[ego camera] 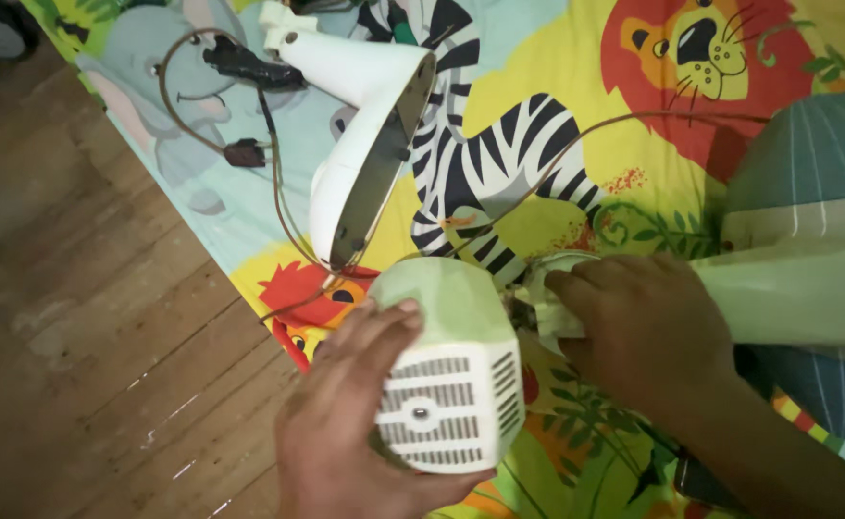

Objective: The person assembles a small white electric fan on a bed. They attach the motor housing to the base, insert the fan blade, and secure the front grille. The person then plugs in the fan and tests it.

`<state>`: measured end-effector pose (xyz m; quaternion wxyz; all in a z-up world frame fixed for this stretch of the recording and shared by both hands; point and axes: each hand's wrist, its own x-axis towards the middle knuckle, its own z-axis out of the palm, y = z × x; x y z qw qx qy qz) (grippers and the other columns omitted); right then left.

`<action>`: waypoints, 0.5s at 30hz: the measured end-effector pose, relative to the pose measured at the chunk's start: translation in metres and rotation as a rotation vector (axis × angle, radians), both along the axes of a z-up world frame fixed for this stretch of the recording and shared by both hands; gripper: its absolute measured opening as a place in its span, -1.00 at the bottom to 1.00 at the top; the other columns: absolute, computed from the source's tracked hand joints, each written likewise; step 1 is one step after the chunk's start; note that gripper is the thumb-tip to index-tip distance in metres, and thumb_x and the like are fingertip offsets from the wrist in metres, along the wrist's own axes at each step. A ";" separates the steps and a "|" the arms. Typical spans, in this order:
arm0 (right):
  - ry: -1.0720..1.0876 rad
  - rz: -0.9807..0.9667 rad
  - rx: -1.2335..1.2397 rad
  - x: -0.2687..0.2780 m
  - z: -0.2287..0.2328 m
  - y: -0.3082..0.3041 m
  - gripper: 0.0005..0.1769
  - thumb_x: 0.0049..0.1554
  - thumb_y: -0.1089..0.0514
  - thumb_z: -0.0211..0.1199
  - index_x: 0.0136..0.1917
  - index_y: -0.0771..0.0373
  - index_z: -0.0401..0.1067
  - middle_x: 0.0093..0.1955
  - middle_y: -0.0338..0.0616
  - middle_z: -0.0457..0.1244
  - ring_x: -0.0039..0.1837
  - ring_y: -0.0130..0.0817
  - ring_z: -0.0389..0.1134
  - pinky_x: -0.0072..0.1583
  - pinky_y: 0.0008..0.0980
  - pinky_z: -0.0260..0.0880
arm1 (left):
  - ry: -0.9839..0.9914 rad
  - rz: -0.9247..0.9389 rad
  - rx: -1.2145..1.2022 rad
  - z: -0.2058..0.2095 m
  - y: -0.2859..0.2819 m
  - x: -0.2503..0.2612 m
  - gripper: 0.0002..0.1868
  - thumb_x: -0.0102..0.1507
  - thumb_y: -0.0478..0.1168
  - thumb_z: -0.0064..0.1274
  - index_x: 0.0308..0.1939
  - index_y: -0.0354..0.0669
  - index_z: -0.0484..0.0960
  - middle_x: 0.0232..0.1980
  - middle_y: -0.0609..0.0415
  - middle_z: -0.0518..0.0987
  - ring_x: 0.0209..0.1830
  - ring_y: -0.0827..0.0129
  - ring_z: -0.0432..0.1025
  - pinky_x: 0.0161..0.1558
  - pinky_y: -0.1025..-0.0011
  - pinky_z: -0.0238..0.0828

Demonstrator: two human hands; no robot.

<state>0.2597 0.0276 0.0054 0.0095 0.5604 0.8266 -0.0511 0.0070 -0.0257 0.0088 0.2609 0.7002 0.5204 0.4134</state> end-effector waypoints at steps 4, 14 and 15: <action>-0.002 -0.005 0.000 -0.001 0.000 0.002 -0.30 -0.31 -0.03 0.50 0.16 0.01 0.55 0.03 -0.24 0.39 0.11 -0.20 0.39 0.13 -0.11 0.27 | -0.155 -0.065 -0.004 -0.003 0.000 -0.018 0.07 -0.25 0.02 0.58 0.25 -0.30 0.45 0.22 -0.20 0.60 0.36 0.00 0.49 0.50 -0.05 0.20; -0.035 0.011 -0.009 0.004 -0.006 0.000 -0.33 -0.28 -0.05 0.47 0.15 0.02 0.55 0.05 -0.20 0.40 0.12 -0.19 0.39 0.13 -0.09 0.27 | 0.180 0.005 -0.022 0.000 0.004 0.001 0.17 -0.39 0.06 0.60 0.26 -0.17 0.45 0.26 -0.02 0.58 0.41 -0.13 0.39 0.30 -0.19 0.22; -0.030 0.004 -0.007 0.005 -0.006 0.001 -0.33 -0.30 -0.04 0.47 0.14 0.03 0.55 0.04 -0.18 0.40 0.10 -0.18 0.40 0.12 -0.10 0.28 | 0.194 0.005 -0.007 0.000 0.005 0.001 0.19 -0.39 0.08 0.60 0.27 -0.16 0.43 0.28 -0.01 0.57 0.42 -0.12 0.37 0.30 -0.22 0.19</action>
